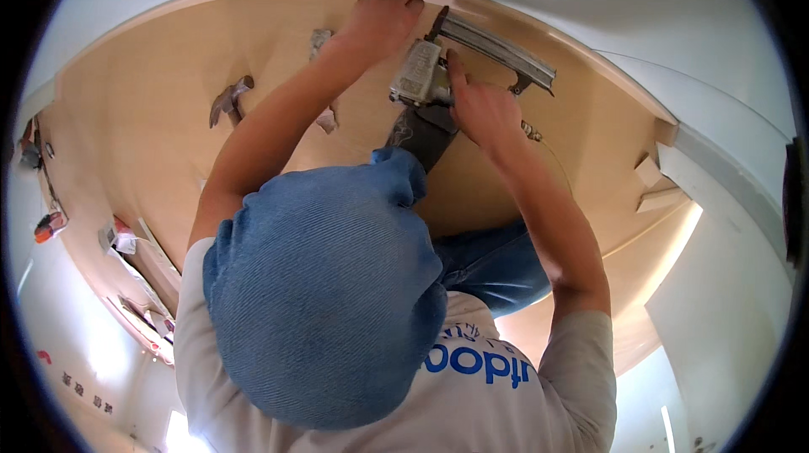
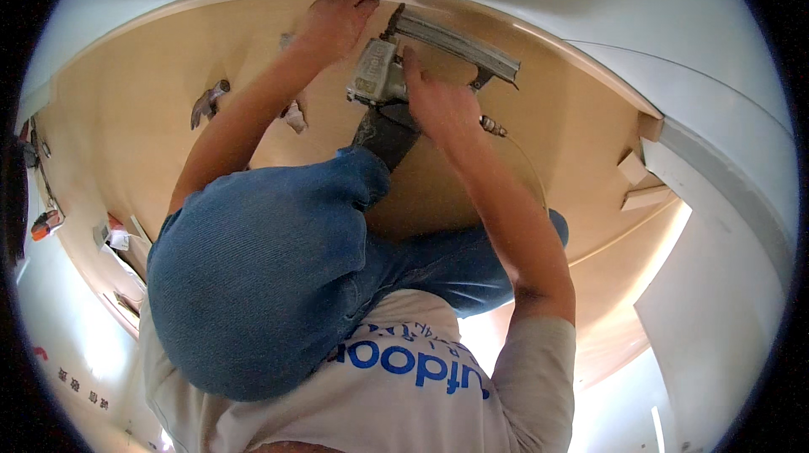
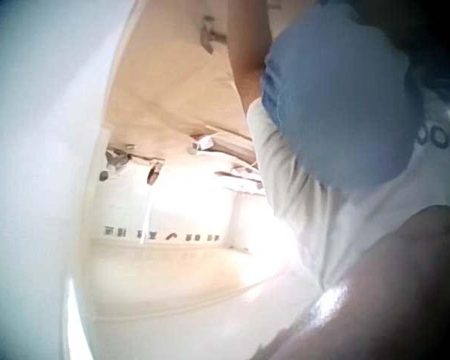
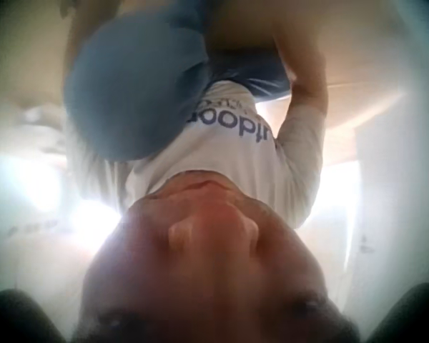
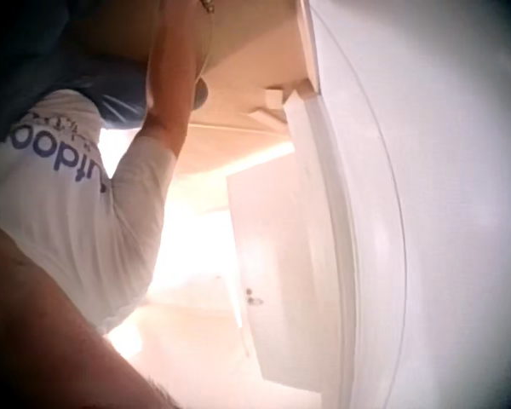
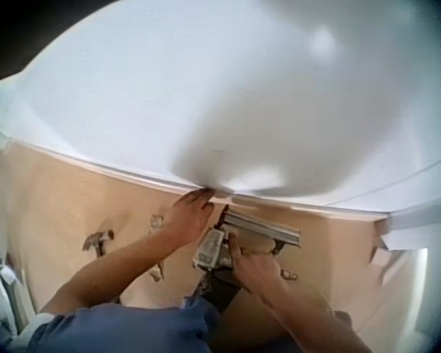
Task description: The person sits on the floor and installs a wooden baseboard along the wall. They apply adhesive to the back of the baseboard pieces, position them against the wall, and secure them using a pneumatic nail gun. The person handles multiple pieces of baseboard and uses a hammer and other tools visible on the floor.
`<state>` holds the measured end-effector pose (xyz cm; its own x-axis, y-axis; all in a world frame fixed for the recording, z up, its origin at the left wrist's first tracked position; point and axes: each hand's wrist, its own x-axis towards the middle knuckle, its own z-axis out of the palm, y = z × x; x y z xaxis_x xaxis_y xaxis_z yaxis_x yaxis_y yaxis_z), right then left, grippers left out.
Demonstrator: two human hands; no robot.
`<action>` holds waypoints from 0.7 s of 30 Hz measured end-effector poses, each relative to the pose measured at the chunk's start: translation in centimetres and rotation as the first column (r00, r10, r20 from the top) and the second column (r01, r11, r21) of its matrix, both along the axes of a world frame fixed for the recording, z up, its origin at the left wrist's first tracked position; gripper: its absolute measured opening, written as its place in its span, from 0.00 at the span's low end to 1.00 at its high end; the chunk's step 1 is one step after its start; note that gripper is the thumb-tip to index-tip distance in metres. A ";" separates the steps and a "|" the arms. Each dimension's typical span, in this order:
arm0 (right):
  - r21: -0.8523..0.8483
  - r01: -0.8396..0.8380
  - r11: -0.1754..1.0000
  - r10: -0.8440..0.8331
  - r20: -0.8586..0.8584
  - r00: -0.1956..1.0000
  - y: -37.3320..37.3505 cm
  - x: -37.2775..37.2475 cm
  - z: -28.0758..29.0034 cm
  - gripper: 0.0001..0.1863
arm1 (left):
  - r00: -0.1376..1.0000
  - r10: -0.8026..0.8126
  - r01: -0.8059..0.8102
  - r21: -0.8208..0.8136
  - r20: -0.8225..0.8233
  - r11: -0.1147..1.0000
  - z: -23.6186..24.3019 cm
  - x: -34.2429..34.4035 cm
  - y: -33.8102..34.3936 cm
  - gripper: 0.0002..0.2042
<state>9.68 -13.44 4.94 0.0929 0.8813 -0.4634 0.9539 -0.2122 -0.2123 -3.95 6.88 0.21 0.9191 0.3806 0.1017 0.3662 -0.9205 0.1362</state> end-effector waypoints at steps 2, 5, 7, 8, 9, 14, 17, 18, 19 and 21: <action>-0.007 -0.013 1.000 0.014 0.011 1.000 0.8 -0.3 -0.5 0.48 | 0.999 -0.027 0.028 -0.048 0.023 0.998 0.5 -0.5 0.1 0.14; 0.037 -0.029 0.999 0.029 0.023 0.999 0.8 -0.3 -2.1 0.48 | 0.998 -0.059 0.061 -0.071 0.037 0.996 1.2 -0.5 0.3 0.13; 0.113 -0.036 0.993 0.034 0.022 0.999 0.7 -0.2 -3.1 0.48 | 0.998 -0.061 0.060 -0.046 -0.009 0.997 1.6 -0.1 0.4 0.13; 0.165 -0.040 0.986 0.037 0.017 0.999 0.6 -0.2 -3.4 0.47 | 0.998 -0.060 0.059 -0.036 -0.031 0.998 1.7 0.1 0.4 0.13; 0.216 -0.042 0.976 0.040 0.013 0.999 0.5 -0.3 -3.6 0.47 | 0.997 -0.071 0.071 -0.017 -0.039 0.997 1.7 0.2 0.4 0.13; 0.118 -0.034 0.992 0.034 -0.004 0.999 1.3 0.0 -3.0 0.45 | 0.986 -0.079 0.074 -0.043 -0.150 0.996 2.0 0.9 0.9 0.14; 0.193 -0.010 0.981 0.014 -0.018 1.000 1.3 0.1 -3.9 0.44 | 0.979 -0.094 0.088 -0.042 -0.183 0.995 2.4 1.2 1.5 0.14; 0.234 -0.001 0.972 0.007 -0.027 1.000 1.1 0.1 -4.1 0.44 | 0.975 -0.100 0.094 -0.043 -0.199 0.995 2.4 1.4 1.5 0.14; 0.213 -0.005 0.977 0.010 -0.022 1.000 1.0 0.1 -4.1 0.43 | 0.971 -0.106 0.099 -0.044 -0.214 0.994 2.4 1.6 1.5 0.14; 0.177 -0.020 0.984 0.024 -0.017 1.000 1.3 0.1 -3.5 0.42 | 0.961 -0.116 0.113 -0.027 -0.252 0.993 2.2 1.6 1.9 0.13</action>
